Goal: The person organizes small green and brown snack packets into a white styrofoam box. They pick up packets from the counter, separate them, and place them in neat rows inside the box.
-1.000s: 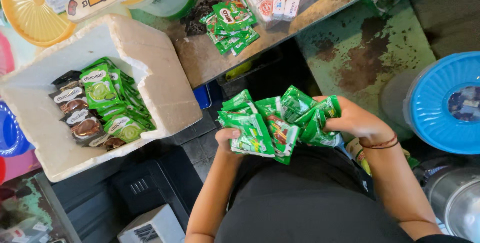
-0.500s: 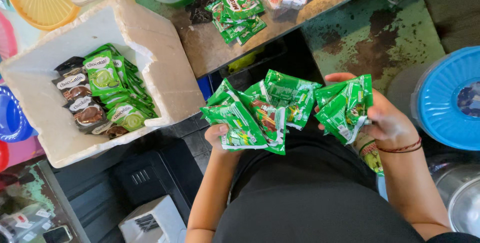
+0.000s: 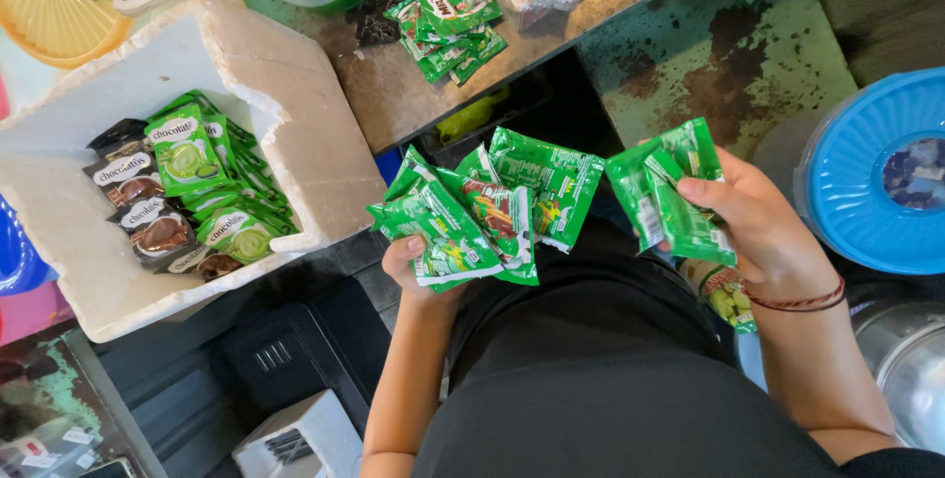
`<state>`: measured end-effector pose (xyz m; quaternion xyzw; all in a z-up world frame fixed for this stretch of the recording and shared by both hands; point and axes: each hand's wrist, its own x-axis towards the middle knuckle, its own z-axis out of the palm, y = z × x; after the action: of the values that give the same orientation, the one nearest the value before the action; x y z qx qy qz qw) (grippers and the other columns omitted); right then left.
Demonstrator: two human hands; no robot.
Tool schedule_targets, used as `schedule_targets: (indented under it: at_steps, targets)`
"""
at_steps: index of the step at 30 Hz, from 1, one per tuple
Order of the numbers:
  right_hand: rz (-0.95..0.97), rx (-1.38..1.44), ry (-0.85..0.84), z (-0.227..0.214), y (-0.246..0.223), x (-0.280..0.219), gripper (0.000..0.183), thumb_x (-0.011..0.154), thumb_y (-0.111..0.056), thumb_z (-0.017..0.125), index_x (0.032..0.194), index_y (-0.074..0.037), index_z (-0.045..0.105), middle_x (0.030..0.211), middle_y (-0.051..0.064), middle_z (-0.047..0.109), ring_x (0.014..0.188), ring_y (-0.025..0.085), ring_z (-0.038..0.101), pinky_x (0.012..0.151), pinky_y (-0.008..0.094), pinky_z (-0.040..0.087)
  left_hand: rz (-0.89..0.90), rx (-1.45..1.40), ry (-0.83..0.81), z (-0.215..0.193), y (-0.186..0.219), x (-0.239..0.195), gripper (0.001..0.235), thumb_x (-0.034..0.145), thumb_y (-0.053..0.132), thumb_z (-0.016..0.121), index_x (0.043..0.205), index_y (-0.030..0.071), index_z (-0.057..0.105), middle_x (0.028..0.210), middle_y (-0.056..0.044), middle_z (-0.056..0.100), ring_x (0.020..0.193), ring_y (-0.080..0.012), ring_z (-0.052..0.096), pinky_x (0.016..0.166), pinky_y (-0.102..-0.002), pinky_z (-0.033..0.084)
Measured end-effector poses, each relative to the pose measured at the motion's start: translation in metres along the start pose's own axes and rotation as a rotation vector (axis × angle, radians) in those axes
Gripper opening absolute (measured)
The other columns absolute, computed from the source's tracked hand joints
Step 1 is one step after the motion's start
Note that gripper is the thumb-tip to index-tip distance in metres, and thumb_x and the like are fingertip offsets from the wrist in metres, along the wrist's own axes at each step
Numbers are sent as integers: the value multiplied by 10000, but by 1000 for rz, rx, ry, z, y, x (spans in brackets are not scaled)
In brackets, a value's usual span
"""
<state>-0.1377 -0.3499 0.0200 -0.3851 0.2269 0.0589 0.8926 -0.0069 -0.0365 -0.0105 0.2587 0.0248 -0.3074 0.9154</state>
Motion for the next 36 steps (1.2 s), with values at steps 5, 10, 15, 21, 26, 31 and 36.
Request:
schedule_targets:
  at_steps: [5,10,15,21,26,31,36]
  targets:
    - [-578,-736,188,55,12,2,371,864,-73,826,1184,18,661,1051,76,711,891,130,669,804,275,546,11,72,155,5,-13,2,689,762,211,668,1380,-63,538,1256,-233,665,1118,-364,682,1007,-494,558]
    - [-773,-951,367,52,17,51,264,891,-104,855,1072,6,697,977,81,679,849,95,630,751,255,513,13,-18,124,10,-13,4,641,789,196,661,1370,-47,538,1250,-211,667,1121,-352,677,1007,-496,557]
    - [-523,-378,322,12,18,66,209,1001,-100,780,1167,5,710,1035,2,754,882,72,661,800,244,533,32,-39,60,9,0,-2,649,783,176,658,1369,-76,540,1268,-246,663,1150,-388,667,1040,-526,540]
    - [-693,-1224,518,54,49,56,306,916,-159,871,1012,31,651,842,131,696,719,143,625,659,334,511,-33,-56,-222,-32,-21,-8,684,733,100,670,1380,-65,522,1322,-276,639,1221,-425,645,1079,-550,513]
    - [-740,-641,35,68,57,52,308,889,-103,805,1104,12,617,1024,57,738,903,87,678,804,273,551,-149,136,-160,-67,-40,2,706,775,-19,645,1460,-78,487,1363,-254,614,1264,-386,616,1100,-534,497]
    - [-473,-306,134,49,33,38,199,1011,-56,735,1159,45,648,1080,110,729,930,118,675,842,287,563,-23,19,-157,-50,-21,22,697,779,37,636,1454,-59,489,1348,-246,624,1254,-395,627,1110,-535,506]
    - [-511,130,-83,40,9,22,318,1063,-225,680,1247,34,654,1127,146,745,1008,250,747,905,372,607,42,56,-34,-24,0,33,694,769,84,633,1436,-36,483,1348,-228,618,1245,-388,631,1105,-543,508]
